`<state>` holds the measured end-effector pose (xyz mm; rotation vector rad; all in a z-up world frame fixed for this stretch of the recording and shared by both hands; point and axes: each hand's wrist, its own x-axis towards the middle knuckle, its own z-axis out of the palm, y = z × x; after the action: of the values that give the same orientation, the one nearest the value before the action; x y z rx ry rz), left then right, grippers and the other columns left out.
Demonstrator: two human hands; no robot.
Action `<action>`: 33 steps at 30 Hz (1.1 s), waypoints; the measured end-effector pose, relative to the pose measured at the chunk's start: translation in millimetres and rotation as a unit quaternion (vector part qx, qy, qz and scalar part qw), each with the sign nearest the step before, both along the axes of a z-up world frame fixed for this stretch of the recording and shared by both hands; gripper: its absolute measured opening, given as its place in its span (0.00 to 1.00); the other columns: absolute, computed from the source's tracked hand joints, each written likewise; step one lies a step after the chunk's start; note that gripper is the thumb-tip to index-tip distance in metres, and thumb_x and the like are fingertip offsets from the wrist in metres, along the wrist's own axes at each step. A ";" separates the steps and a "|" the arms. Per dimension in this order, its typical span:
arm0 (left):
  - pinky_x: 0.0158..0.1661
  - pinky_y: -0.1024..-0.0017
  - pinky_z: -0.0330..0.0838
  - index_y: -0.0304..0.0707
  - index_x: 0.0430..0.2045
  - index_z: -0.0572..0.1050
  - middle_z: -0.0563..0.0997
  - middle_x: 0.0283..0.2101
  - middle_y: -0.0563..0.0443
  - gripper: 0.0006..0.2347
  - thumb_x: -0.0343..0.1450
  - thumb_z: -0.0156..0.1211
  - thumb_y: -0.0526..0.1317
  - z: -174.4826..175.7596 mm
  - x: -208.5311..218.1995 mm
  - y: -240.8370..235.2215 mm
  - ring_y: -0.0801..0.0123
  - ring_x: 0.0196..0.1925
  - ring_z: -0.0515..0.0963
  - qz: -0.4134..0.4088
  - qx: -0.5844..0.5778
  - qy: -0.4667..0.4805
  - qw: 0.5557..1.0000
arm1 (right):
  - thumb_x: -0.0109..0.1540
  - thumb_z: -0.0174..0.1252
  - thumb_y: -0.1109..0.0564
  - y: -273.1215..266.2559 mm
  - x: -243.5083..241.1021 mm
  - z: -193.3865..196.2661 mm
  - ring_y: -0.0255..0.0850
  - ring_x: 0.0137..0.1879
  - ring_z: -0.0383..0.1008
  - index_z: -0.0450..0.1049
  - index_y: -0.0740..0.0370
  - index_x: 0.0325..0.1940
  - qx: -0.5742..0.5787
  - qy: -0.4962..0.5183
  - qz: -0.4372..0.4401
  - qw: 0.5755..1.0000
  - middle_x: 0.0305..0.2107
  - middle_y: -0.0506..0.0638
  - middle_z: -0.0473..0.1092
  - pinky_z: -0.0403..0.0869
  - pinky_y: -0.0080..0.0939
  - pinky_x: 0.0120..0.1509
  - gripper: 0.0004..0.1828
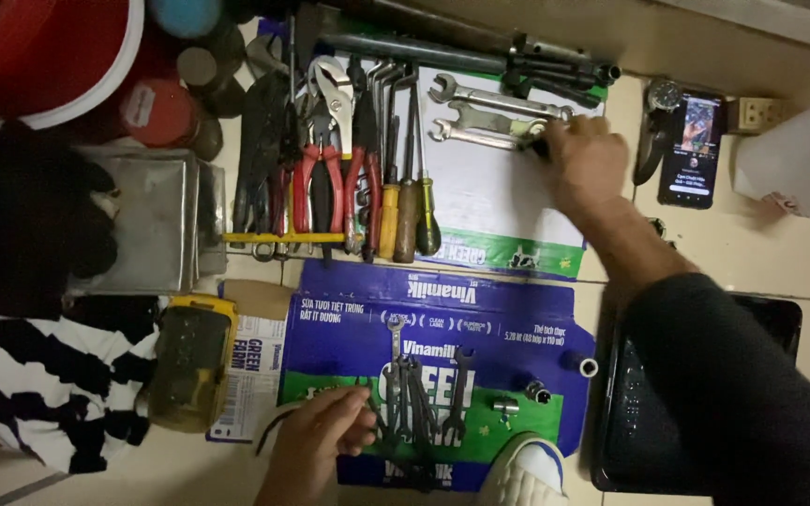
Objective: The person sits on the floor and wipes several metal wrenches with a cloth. They pick up each wrench from a pile on a cardboard box, wipe it thoroughly, and place it on a nearby white sheet of paper. The person repeats this process for multiple wrenches.
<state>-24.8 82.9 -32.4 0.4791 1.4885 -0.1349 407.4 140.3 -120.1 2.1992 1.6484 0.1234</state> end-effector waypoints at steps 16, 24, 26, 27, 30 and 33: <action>0.24 0.78 0.60 0.52 0.22 0.69 0.66 0.20 0.64 0.21 0.76 0.49 0.64 -69.1 -18.1 -80.4 0.79 0.18 0.61 -0.649 0.238 0.040 0.721 | 0.57 0.65 0.55 -219.5 -131.7 161.7 0.49 0.34 0.74 0.73 0.57 0.56 0.015 0.448 -0.471 0.760 0.43 0.58 0.78 0.70 0.49 0.30 0.23; 0.37 0.55 0.75 0.42 0.43 0.73 0.82 0.32 0.52 0.20 0.74 0.56 0.59 -80.5 -20.0 -88.5 0.59 0.32 0.82 -0.644 0.365 0.052 0.670 | 0.57 0.61 0.63 -264.0 -238.0 143.7 0.53 0.44 0.72 0.76 0.67 0.55 0.131 0.611 -0.691 0.363 0.42 0.59 0.75 0.68 0.50 0.43 0.21; 0.32 0.57 0.75 0.40 0.46 0.73 0.82 0.30 0.53 0.19 0.74 0.57 0.56 -90.9 -21.3 -94.3 0.61 0.28 0.82 -0.634 0.405 0.060 0.656 | 0.56 0.63 0.61 -263.6 -250.1 133.2 0.49 0.41 0.72 0.76 0.64 0.54 0.157 0.623 -0.695 0.322 0.41 0.56 0.75 0.71 0.49 0.42 0.22; 0.27 0.58 0.76 0.37 0.49 0.73 0.82 0.28 0.54 0.19 0.73 0.58 0.53 -95.6 -22.5 -97.0 0.63 0.25 0.81 -0.621 0.442 0.069 0.644 | 0.55 0.65 0.59 -262.7 -256.4 128.4 0.46 0.38 0.72 0.76 0.61 0.54 0.179 0.634 -0.697 0.284 0.39 0.53 0.75 0.74 0.48 0.41 0.22; 0.30 0.54 0.78 0.42 0.32 0.71 0.83 0.21 0.49 0.13 0.68 0.60 0.50 -87.2 -23.5 -99.2 0.56 0.24 0.85 -0.587 0.524 0.074 0.612 | 0.59 0.64 0.54 -281.0 -252.8 106.0 0.58 0.45 0.78 0.72 0.68 0.57 0.222 0.673 -0.632 0.314 0.39 0.64 0.75 0.75 0.68 0.53 0.24; 0.29 0.60 0.79 0.46 0.31 0.71 0.82 0.21 0.55 0.12 0.64 0.62 0.50 -113.6 -30.1 -108.8 0.63 0.24 0.85 -0.602 0.558 0.113 0.560 | 0.62 0.56 0.46 -270.7 -245.3 129.1 0.62 0.62 0.71 0.66 0.61 0.66 0.215 0.679 -0.623 0.324 0.53 0.66 0.70 0.55 0.79 0.70 0.31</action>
<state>-54.9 -25.9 -146.0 2.6001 1.0245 -0.3151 162.0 -130.4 9.0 3.2566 -0.8281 -2.4117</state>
